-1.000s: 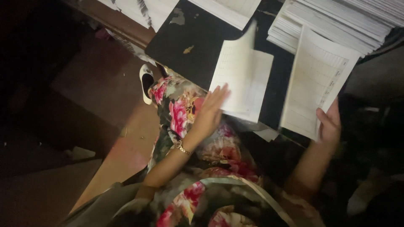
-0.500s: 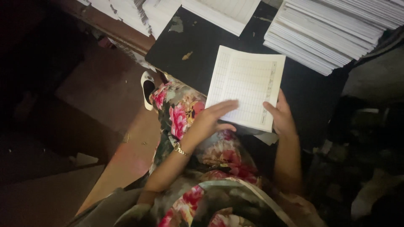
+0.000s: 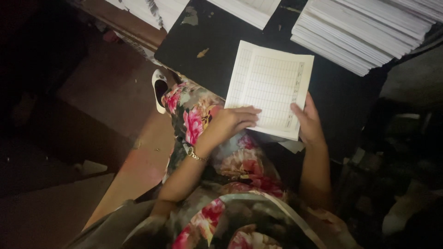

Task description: Inspecting and flipping through stacks of printed paper at a production desk.

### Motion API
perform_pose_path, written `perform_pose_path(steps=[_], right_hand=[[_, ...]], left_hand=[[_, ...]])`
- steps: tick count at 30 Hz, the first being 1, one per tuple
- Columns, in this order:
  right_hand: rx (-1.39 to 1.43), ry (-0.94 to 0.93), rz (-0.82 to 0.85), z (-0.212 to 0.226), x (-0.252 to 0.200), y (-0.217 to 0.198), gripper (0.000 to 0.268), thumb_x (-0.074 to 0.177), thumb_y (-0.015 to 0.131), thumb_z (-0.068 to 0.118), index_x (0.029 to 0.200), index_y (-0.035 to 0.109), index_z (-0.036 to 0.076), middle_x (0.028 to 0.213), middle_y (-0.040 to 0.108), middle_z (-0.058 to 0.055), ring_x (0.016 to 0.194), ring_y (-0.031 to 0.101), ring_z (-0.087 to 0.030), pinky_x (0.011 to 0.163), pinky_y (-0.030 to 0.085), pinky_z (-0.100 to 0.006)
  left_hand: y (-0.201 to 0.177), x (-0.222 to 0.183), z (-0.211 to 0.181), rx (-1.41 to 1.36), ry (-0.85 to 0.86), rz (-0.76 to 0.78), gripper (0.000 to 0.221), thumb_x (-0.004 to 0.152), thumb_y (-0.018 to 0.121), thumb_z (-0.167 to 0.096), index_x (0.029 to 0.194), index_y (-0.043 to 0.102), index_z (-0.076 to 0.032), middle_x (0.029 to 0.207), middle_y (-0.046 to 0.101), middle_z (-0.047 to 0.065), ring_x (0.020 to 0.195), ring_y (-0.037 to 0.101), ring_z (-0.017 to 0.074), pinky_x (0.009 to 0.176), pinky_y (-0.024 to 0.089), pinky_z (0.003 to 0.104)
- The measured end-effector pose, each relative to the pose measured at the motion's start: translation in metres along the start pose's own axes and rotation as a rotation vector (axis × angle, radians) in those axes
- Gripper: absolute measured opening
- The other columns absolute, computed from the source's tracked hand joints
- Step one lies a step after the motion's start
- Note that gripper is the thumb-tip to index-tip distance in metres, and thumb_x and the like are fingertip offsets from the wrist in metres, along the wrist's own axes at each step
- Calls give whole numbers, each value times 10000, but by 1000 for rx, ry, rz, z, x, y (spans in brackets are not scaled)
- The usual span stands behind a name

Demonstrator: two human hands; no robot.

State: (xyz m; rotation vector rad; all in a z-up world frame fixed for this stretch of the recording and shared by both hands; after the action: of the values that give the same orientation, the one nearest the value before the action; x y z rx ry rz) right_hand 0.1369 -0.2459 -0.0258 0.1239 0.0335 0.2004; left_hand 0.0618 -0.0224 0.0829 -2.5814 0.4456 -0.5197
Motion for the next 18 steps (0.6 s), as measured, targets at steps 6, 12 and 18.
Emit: perform_pose_path(steps=[6,12,18], right_hand=[[132,6,-27,-28,8,-18,624,1119,317,482,1629,214,138,1517,472,-201,1308,571,-285,1050,512,-469],[26,-20,15,14,-6,15,804,960,598,39,1635,165,98,1515,467,-273,1322,546,-376,1103,436,-524],[20,-41,-7,-5,3,-3,836,935,597,-46,1641,168,86,1481,495,-244,1274,572,-342,1084,459,-508]], left_hand=[[20,-25,48,106,-121,-254,240,982,603,-310,1200,639,-216,1258,720,45,1152,689,274,1009,551,417],[30,-24,-13,388,32,-370,694,902,654,-149,1534,400,-17,1522,506,219,1408,488,380,1226,336,436],[16,-34,-1,235,2,-493,457,1054,419,-72,1503,500,-81,1458,579,181,1343,558,329,1174,438,403]])
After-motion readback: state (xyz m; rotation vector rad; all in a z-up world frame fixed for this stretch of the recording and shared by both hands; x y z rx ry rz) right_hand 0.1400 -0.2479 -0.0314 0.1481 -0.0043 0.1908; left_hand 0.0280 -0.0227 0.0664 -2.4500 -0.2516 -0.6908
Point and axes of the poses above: each hand's wrist, its own x-axis towards the middle knuckle, its own y-axis out of the palm, z = x × y, the point moved 10 cm from there along x, towards the middle knuckle
